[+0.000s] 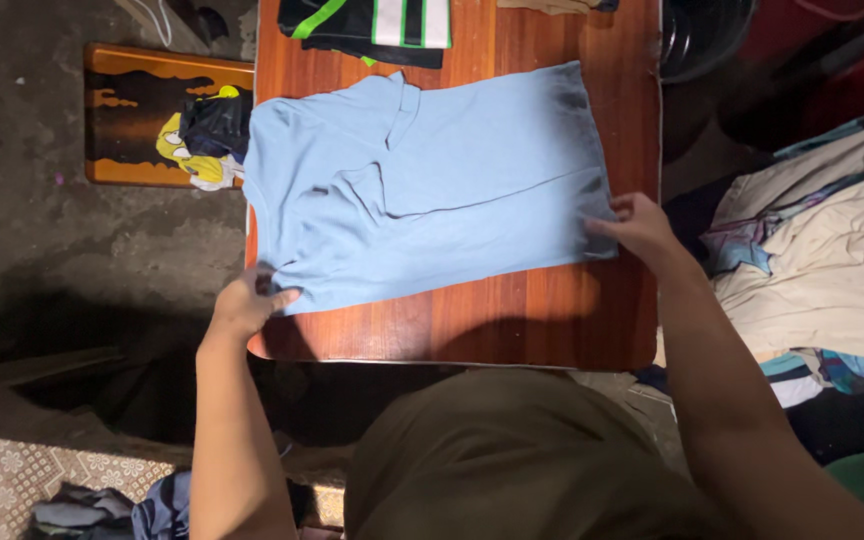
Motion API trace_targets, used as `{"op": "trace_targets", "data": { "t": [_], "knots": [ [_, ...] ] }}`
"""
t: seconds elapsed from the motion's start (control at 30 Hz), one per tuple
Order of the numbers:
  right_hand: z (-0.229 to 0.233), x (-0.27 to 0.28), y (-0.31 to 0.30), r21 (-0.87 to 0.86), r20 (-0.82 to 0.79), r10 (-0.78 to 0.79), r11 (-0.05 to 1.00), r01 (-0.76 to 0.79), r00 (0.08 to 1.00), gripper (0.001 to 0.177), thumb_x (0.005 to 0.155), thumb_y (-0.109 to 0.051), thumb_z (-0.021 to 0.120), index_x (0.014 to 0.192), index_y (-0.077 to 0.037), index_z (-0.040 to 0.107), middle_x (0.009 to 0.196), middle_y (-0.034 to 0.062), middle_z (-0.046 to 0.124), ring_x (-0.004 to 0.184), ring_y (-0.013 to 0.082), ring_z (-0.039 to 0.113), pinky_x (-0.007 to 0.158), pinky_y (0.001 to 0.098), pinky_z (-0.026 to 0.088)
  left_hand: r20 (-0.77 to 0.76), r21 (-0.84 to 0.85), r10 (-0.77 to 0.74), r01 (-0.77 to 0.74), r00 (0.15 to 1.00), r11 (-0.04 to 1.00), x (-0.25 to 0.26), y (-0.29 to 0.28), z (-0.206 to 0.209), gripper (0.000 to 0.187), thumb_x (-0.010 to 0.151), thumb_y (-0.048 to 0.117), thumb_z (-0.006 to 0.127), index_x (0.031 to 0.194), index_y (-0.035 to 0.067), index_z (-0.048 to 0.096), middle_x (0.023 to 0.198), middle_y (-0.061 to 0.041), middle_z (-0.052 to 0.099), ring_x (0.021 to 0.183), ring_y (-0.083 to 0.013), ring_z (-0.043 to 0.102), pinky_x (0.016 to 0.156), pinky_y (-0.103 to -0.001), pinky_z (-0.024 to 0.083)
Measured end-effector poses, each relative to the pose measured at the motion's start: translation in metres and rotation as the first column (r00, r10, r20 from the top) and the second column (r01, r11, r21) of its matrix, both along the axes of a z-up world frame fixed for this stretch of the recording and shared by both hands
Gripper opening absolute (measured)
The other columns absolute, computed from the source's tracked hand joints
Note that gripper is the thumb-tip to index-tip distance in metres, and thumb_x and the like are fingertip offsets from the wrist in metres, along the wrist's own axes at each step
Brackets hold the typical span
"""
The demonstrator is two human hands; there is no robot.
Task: The person folds several garments on a wooden table, including a black shirt, a blue shirt with red trim, a brown shirt, and a light blue shirt. The person then gathers clothes and hangers from a nearby pile and hangs them on a ceiling-mounted rod.
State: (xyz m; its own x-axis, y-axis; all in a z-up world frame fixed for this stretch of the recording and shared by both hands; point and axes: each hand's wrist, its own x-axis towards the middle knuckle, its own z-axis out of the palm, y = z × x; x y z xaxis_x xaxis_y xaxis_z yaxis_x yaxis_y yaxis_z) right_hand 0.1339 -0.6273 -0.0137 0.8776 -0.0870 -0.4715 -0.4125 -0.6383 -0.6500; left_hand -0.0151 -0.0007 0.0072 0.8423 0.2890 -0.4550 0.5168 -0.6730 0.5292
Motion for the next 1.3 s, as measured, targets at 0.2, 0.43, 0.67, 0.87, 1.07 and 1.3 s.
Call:
{"op": "trace_targets", "data": {
  "t": [0.2,0.43,0.67,0.87,1.07,1.3],
  "knots": [
    [0.002,-0.01,-0.011,-0.178,0.034,0.177,0.97,-0.168,0.984,0.076,0.068,-0.038,0.092,0.123,0.008,0.066,0.113,0.0234,0.074,0.1,0.0298,0.073,0.088,0.0412,0.058,-0.098,0.073,0.105,-0.098,0.99,0.993,-0.021,-0.002,0.003,0.06,0.083,0.039,0.084,0.125,0.0,0.067,0.104,-0.021,0.074,0.091,-0.0289,0.071,0.082,-0.039,0.055],
    [0.012,0.019,-0.02,-0.029,0.074,0.18,0.984,-0.178,0.981,0.036,0.092,-0.029,0.076,0.115,-0.003,0.072,0.108,0.0142,0.072,0.098,0.0239,0.068,0.086,0.0388,0.054,0.335,-0.29,0.27,-0.174,0.903,0.941,0.013,-0.006,0.026,0.025,0.107,0.027,0.064,0.115,0.003,0.067,0.095,-0.011,0.068,0.084,-0.0147,0.057,0.077,-0.031,0.05],
    [0.102,0.118,-0.051,0.443,0.713,0.042,0.748,-0.495,0.7,0.004,0.105,-0.008,0.057,0.109,-0.009,0.059,0.104,0.0001,0.059,0.092,0.0097,0.06,0.084,0.0278,0.054,0.808,0.002,0.067,-0.116,0.585,0.993,0.143,0.019,0.12,0.01,0.114,0.008,0.057,0.109,0.001,0.053,0.095,-0.011,0.063,0.087,-0.0161,0.054,0.083,-0.031,0.05],
    [0.225,0.176,-0.06,0.269,0.826,-0.095,0.932,-0.242,0.555,0.031,0.112,-0.01,0.06,0.138,-0.003,0.045,0.101,0.0034,0.057,0.085,0.0124,0.058,0.071,0.0275,0.048,0.819,-0.417,0.228,0.272,0.527,0.867,0.211,0.029,0.245,0.009,0.112,0.014,0.066,0.11,0.012,0.058,0.1,0.005,0.064,0.092,-0.0086,0.061,0.087,-0.026,0.053],
    [0.312,0.187,-0.069,0.002,0.47,-0.02,1.0,0.021,0.883,0.027,0.114,-0.034,0.05,0.118,-0.01,0.061,0.076,0.0013,0.054,0.05,0.0085,0.044,0.036,0.0266,0.031,0.323,-0.355,-0.007,0.128,0.946,0.926,0.222,0.062,0.317,0.021,0.11,0.041,0.057,0.107,0.022,0.064,0.074,0.006,0.054,0.053,-0.0101,0.038,0.04,-0.027,0.023],
    [0.341,0.162,-0.084,0.067,0.135,0.285,0.953,-0.296,0.949,0.026,0.105,-0.022,0.054,0.12,-0.01,0.072,0.078,0.0002,0.064,0.055,0.0012,0.048,0.041,0.0189,0.033,0.008,-0.225,-0.444,0.434,0.896,0.872,0.244,0.092,0.311,0.046,0.094,0.047,0.071,0.131,0.018,0.073,0.077,-0.001,0.065,0.06,-0.0129,0.049,0.044,-0.029,0.033]
  ]
}}
